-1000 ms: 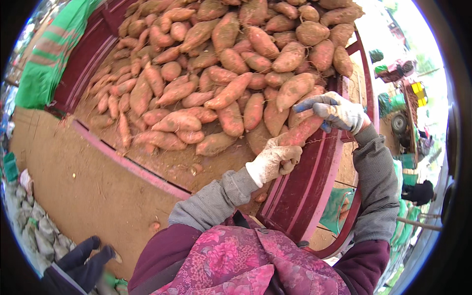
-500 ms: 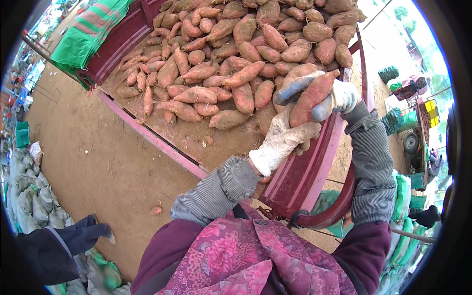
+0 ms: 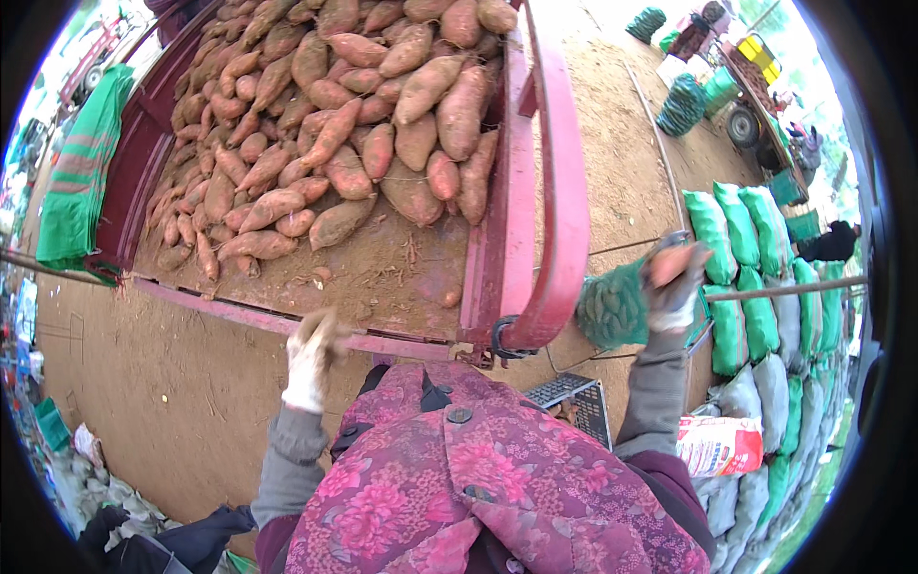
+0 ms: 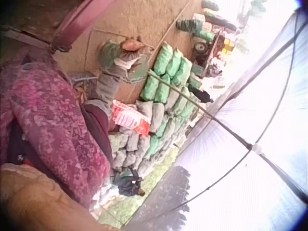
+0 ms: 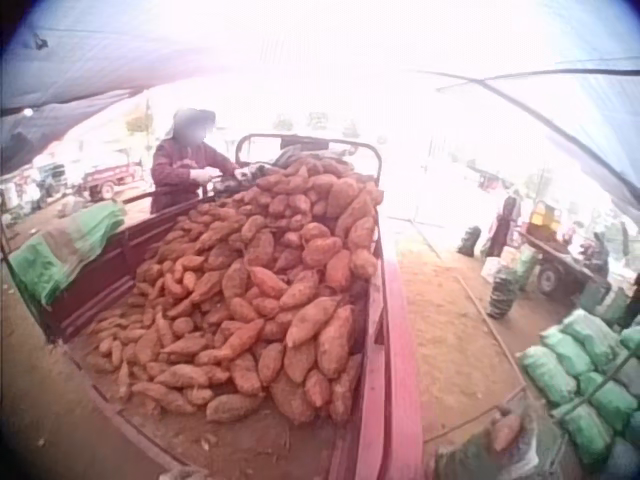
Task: The person repeatedly picks up sweet potatoes from a large pile on a truck bed and places them into a green mesh bag held by another person. The person also briefly handles a crate of sweet potatoes on the ground.
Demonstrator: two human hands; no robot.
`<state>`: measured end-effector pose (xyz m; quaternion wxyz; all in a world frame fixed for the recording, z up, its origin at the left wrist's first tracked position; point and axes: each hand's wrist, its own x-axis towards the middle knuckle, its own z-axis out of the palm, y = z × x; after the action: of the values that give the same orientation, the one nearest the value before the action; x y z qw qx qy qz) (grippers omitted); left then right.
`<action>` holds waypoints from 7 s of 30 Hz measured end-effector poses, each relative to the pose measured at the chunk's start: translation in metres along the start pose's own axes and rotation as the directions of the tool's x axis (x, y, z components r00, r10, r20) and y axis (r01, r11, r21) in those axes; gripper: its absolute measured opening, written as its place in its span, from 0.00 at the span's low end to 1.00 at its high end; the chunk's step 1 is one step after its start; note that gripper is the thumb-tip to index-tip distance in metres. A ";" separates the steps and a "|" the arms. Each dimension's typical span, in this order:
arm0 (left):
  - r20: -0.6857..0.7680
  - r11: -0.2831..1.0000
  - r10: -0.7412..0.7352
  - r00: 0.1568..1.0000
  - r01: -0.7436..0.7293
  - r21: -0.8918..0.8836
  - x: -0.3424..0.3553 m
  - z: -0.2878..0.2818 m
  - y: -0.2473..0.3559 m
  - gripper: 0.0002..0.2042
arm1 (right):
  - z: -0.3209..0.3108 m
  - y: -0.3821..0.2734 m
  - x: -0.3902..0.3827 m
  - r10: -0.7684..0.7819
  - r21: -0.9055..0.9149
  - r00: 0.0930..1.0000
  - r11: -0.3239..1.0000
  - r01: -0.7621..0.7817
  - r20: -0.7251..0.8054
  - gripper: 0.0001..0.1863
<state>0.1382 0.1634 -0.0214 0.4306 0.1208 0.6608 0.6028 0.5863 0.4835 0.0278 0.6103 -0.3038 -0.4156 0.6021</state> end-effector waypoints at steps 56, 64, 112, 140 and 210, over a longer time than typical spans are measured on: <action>0.617 0.948 0.220 0.756 -0.316 0.049 0.015 0.101 -0.100 0.34 | -0.223 0.211 -0.299 0.732 -0.443 0.326 0.037 -0.896 -0.598 0.25; -0.028 0.947 -0.171 0.985 0.172 0.272 -0.028 0.130 -0.245 0.39 | -0.350 0.345 -0.174 0.787 -0.708 0.325 -0.191 -0.680 -0.525 0.30; 0.836 -0.560 -0.341 0.429 0.622 -0.547 0.014 0.182 -0.172 0.33 | -0.366 0.050 0.035 0.355 0.260 0.891 0.923 -0.284 -0.285 0.15; 0.019 0.968 0.248 0.969 -0.249 0.040 -0.063 0.127 -0.134 0.25 | 0.258 -0.027 -0.086 0.431 -0.031 0.069 -0.096 0.995 0.900 0.26; 0.316 0.975 -0.204 0.927 0.162 0.152 0.166 -0.013 0.020 0.19 | 0.411 0.044 0.103 0.833 -0.560 0.275 0.049 0.827 0.480 0.21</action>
<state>0.0226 0.2717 -0.0752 0.5812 0.1841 0.6238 0.4892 0.1993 0.5357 0.1967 -0.2161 -0.1823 -0.9487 0.1412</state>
